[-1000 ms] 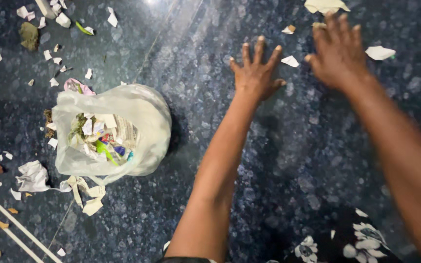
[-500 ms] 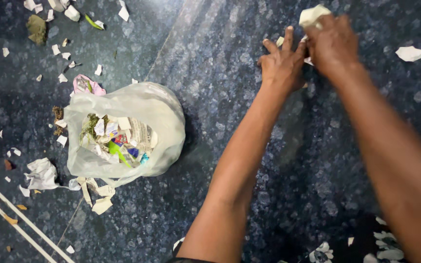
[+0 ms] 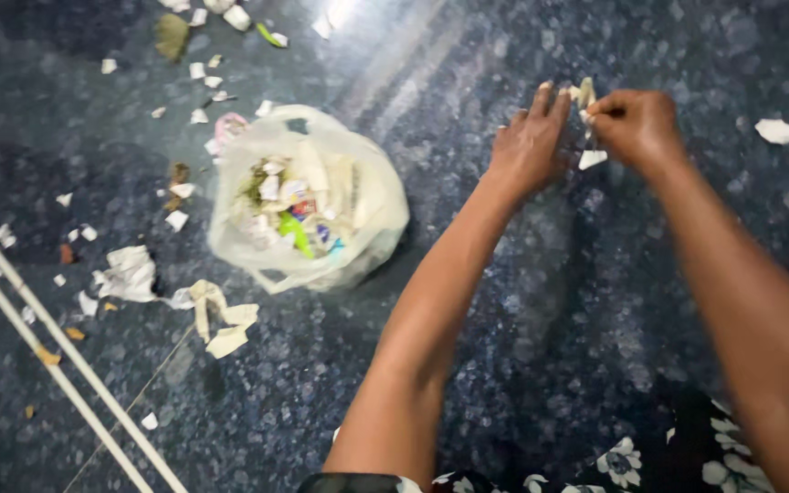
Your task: The person kneels on a dark tiled floor and uses both hands to pick up scattered paper scraps, wrappers, and small debris, placing them into a white plastic bag. The person repeatedly gathers debris from the floor and adds it to the bag throughout the clip.
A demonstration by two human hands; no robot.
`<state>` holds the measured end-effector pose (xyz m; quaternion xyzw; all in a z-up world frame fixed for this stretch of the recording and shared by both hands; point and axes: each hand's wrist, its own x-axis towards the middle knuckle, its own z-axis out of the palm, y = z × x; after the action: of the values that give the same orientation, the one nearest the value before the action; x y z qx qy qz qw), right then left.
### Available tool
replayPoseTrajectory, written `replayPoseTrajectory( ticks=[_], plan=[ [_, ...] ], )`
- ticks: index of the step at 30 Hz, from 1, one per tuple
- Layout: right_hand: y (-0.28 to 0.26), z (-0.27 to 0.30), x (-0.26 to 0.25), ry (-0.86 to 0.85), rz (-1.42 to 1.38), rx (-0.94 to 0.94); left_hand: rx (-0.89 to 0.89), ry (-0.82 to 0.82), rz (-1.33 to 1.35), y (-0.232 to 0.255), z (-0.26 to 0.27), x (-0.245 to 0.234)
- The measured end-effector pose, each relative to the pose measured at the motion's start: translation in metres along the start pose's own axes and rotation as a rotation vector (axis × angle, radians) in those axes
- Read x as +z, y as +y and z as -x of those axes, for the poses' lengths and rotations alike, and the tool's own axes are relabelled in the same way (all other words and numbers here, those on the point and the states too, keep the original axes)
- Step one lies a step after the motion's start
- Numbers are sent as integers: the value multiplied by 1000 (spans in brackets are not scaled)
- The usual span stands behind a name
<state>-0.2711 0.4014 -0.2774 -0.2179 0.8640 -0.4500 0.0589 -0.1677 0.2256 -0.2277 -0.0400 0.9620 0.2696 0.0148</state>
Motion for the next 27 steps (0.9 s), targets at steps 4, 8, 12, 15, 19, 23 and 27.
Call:
replayPoseTrajectory(
  ticks=[4, 8, 12, 15, 19, 23, 27],
  plan=[
    [-86, -3, -32, -156, -351, 83, 286, 491, 144, -14, -22, -38],
    [-182, -1, -39, -274, -427, 51, 372, 405, 253, -21, -23, -114],
    [-263, 13, -18, -423, -663, -12, 239, 138, 350, -33, 35, -216],
    [-313, 23, 16, -481, -632, -81, 95, 19, 339, -52, 98, -286],
    [-353, 34, 79, -523, -466, -112, -165, -66, 281, -87, 157, -329],
    [-367, 48, 146, -384, 77, -206, -314, -90, 263, -132, 177, -305],
    [-351, 74, 194, -223, 546, -524, -179, -92, -273, -175, 166, -257]
  ],
)
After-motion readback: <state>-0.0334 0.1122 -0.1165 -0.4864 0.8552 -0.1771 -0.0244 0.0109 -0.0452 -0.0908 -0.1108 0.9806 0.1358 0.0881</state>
